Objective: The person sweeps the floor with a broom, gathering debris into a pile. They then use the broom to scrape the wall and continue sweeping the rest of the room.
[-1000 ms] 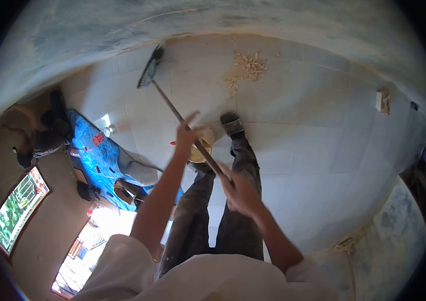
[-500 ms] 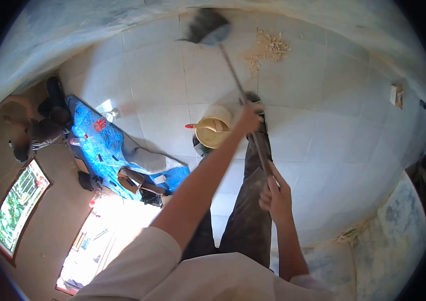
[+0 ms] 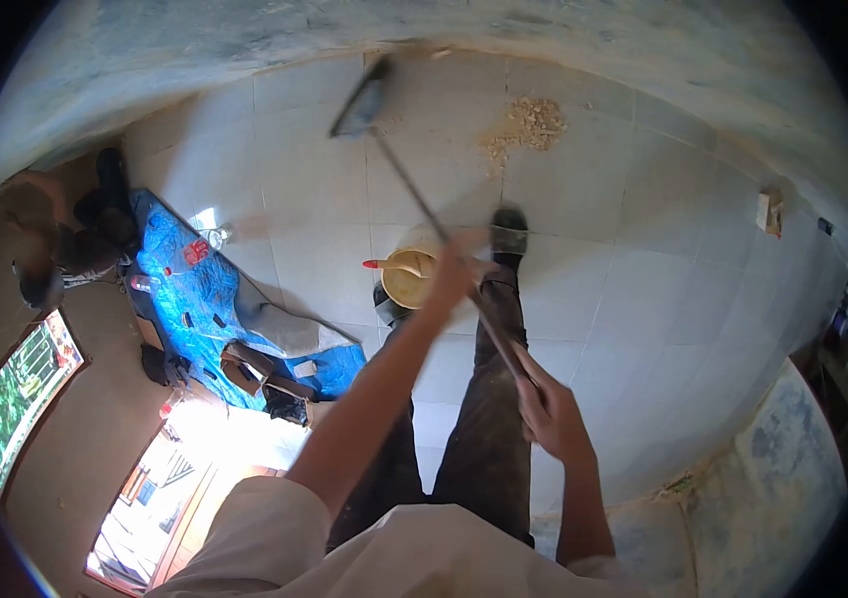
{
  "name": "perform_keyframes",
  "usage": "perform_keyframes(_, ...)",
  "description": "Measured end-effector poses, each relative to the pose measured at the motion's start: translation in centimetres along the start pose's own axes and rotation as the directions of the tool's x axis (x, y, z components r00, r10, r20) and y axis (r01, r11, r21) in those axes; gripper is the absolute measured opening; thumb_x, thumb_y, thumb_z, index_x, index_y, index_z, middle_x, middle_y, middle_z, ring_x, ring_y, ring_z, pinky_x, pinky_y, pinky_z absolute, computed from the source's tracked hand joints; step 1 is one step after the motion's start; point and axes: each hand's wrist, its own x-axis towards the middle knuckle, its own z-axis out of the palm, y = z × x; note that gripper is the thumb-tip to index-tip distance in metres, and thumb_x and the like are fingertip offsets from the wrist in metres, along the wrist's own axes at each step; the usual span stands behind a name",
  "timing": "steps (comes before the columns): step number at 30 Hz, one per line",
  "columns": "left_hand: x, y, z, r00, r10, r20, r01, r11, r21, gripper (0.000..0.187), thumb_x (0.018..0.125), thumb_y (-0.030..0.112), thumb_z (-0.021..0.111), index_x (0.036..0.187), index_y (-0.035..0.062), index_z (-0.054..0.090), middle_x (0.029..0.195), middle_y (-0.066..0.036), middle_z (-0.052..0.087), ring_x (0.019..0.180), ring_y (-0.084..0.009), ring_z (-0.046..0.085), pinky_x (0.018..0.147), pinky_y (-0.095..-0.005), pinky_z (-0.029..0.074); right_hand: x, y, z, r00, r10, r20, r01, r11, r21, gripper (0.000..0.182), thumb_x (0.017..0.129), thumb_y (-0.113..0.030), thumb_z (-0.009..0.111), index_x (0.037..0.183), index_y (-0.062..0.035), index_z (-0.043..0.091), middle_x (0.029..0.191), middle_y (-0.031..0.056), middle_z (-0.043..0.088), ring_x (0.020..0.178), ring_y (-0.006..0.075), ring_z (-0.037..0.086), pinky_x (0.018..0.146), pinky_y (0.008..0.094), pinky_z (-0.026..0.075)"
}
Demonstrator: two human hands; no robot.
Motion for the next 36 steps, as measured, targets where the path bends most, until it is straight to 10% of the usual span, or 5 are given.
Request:
perform_keyframes(13,9.8,-3.9,4.4,0.954,0.144,0.264,-0.301,0.481,0.824,0.030,0.069,0.012,0.056,0.097,0.0071,0.065,0.096,-0.014,0.065,0.093,-0.0289,0.061,0.077,-0.0436,0.048,6.5,2.1,-4.3,0.992,0.122,-0.037,-0.094,0.893,0.440,0.046,0.096,-0.027,0.043,0.137,-0.0099,0.034,0.055,-0.0076,0.023,0.043,0.0030,0.025,0.037,0.0198,0.027)
perform_keyframes(17,1.2,-5.1,15.3,0.869,-0.479,0.125,0.153,0.500,0.852,0.041,0.077,0.018,0.049,0.117,0.0222,0.056,0.120,-0.008,0.052,0.101,-0.0299,0.057,0.083,-0.0409,0.049,-2.8,5.9,-7.0,0.933,0.319,-0.168,-0.196,0.839,0.508,0.044,0.097,-0.023,0.039,0.138,-0.0075,0.033,0.055,-0.0063,0.025,0.043,0.0028,0.028,0.037,0.0210,0.030)
perform_keyframes(19,-2.7,-10.8,18.7,0.652,-0.391,0.649,-0.636,0.185,0.750,0.047,0.078,0.015,0.050,0.125,0.0244,0.049,0.128,-0.010,0.044,0.104,-0.0353,0.055,0.085,-0.0421,0.048,-7.4,6.8,-8.1,0.898,0.347,-0.271,-0.217,0.884,0.415,0.044,0.096,-0.019,0.037,0.138,-0.0054,0.033,0.054,-0.0066,0.025,0.042,0.0035,0.028,0.037,0.0218,0.030)
perform_keyframes(23,-10.6,-4.2,25.0,0.789,-0.528,0.314,0.164,0.673,0.721,0.048,0.079,0.012,0.047,0.126,0.0198,0.047,0.122,-0.024,0.043,0.103,-0.0415,0.053,0.086,-0.0470,0.046,-14.7,8.4,-10.0,0.821,0.421,-0.386,-0.333,0.901,0.277,0.044,0.093,-0.016,0.036,0.136,-0.0025,0.036,0.052,-0.0044,0.032,0.040,0.0049,0.033,0.038,0.0227,0.031)
perform_keyframes(36,5.5,3.2,-1.7,0.937,-0.323,-0.136,0.346,0.796,0.497,0.046,0.070,0.005,0.061,0.116,0.0128,0.058,0.087,-0.012,0.058,0.068,-0.0165,0.055,0.059,-0.0335,0.046,6.3,1.3,-2.6,0.964,-0.258,0.066,0.261,0.964,-0.052,0.040,0.094,-0.016,0.042,0.133,-0.0097,0.038,0.063,0.0008,0.040,0.044,0.0086,0.038,0.041,0.0239,0.037)
